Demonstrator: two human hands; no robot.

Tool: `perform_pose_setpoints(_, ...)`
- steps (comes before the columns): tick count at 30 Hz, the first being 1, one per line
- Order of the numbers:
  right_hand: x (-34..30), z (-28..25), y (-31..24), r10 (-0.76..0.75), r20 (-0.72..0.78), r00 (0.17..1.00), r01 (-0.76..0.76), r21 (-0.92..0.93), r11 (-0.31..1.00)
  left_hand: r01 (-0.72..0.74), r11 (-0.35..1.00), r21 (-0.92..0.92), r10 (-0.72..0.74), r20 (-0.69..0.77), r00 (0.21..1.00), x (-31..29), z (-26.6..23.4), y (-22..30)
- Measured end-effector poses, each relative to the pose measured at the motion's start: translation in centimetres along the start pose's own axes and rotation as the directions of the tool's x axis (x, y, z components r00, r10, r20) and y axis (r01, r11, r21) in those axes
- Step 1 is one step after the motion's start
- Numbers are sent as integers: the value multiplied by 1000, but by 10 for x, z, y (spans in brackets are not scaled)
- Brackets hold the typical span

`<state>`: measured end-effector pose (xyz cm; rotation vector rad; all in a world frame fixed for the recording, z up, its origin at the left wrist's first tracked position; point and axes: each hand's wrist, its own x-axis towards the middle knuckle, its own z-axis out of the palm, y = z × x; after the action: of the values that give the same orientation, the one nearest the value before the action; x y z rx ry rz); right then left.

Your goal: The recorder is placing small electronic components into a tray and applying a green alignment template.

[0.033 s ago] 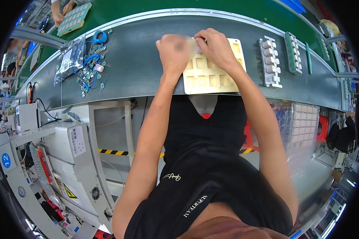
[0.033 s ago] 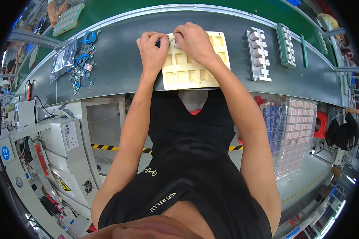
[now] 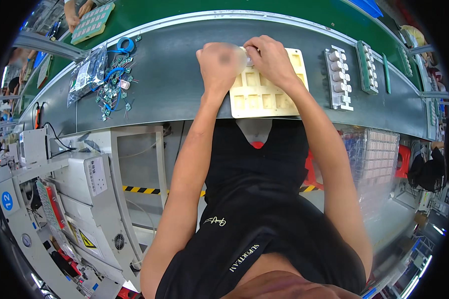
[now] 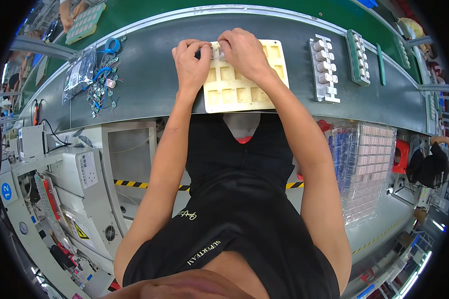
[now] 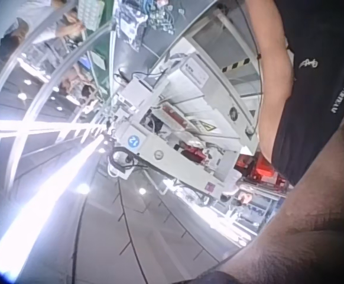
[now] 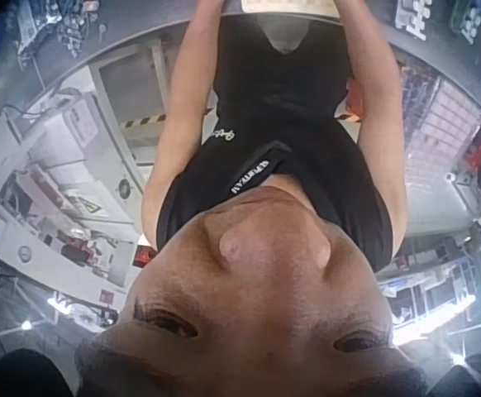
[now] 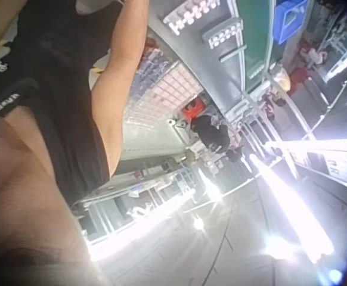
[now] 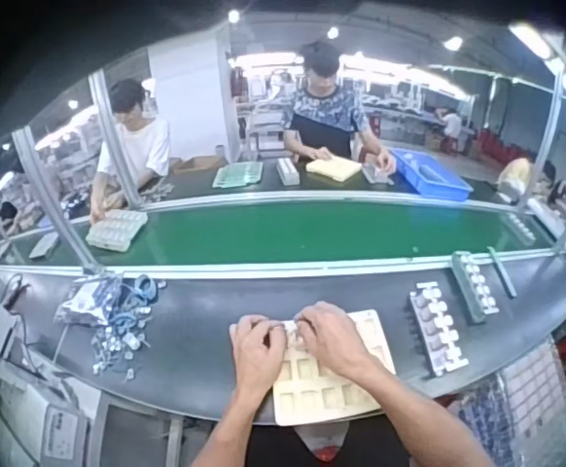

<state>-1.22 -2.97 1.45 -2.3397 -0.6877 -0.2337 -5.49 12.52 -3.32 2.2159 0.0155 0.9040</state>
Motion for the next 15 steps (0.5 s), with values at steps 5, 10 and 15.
perform_pose_setpoints(5,-6,-17,-6,7,115,993,-22,125,992,154,960,-235,-157,7,988,2,-10,-7)
perform_pose_setpoints(10,-8,-17,-1,-124,214,969,106,93,990,173,945,-278,-161,66,985,0,-13,-8)
perform_pose_setpoints(15,-3,-14,-5,-58,252,966,28,118,993,178,946,-270,-167,64,984,0,-13,-6)
